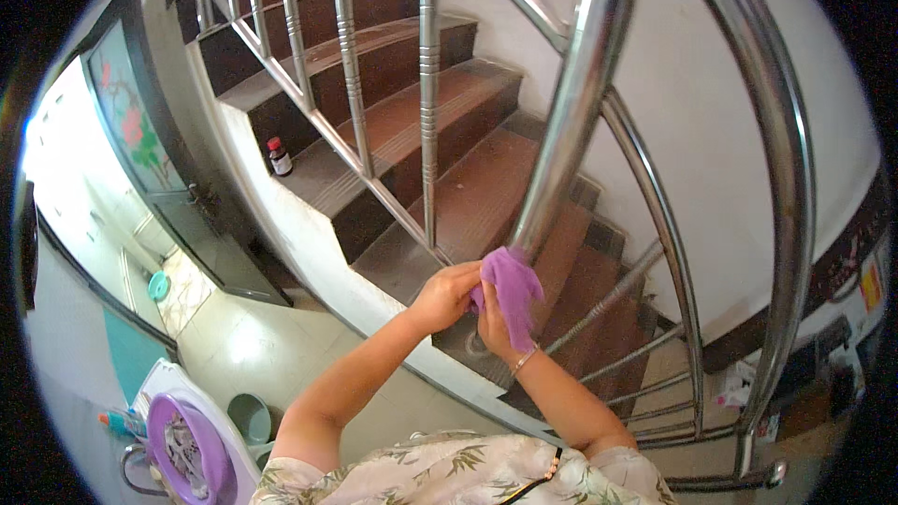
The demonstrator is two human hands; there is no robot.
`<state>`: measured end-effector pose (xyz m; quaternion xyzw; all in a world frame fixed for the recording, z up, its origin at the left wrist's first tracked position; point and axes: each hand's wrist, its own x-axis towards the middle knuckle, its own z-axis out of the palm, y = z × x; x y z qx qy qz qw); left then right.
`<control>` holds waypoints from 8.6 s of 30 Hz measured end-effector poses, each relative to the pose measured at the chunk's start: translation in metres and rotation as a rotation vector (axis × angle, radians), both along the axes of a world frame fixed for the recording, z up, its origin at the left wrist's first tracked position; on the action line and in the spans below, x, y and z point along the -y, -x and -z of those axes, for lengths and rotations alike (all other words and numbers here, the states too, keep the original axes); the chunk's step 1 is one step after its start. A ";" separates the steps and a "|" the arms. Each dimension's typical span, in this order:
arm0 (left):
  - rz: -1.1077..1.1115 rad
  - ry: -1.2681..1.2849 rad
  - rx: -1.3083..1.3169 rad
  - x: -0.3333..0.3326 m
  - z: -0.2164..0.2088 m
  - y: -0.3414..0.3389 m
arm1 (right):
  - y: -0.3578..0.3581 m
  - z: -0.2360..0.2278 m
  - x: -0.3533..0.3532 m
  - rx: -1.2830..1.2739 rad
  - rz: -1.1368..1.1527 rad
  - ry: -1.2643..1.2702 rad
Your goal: The person wipes a kitchen counter, a refrigerator, a wall calendar, a water dispenser, a door, and a staircase handrail using a purple cloth. They then rinse the cloth in a purple basin at a sink.
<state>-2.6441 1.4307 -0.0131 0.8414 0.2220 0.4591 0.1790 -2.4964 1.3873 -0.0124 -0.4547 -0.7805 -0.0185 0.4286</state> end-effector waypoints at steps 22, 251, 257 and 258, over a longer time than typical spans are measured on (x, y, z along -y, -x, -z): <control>-0.629 -0.300 0.064 -0.040 -0.024 0.087 | 0.121 0.026 -0.074 -0.211 -0.158 -0.085; 0.010 0.014 0.912 -0.353 -0.274 0.446 | 0.396 -0.143 -0.176 -0.601 -0.521 0.004; 0.496 0.271 0.972 -0.293 -0.219 0.444 | 0.401 -0.160 -0.214 -0.925 -0.821 0.282; 0.522 0.228 0.940 -0.285 -0.213 0.440 | 0.405 -0.166 -0.215 -0.988 -0.889 0.327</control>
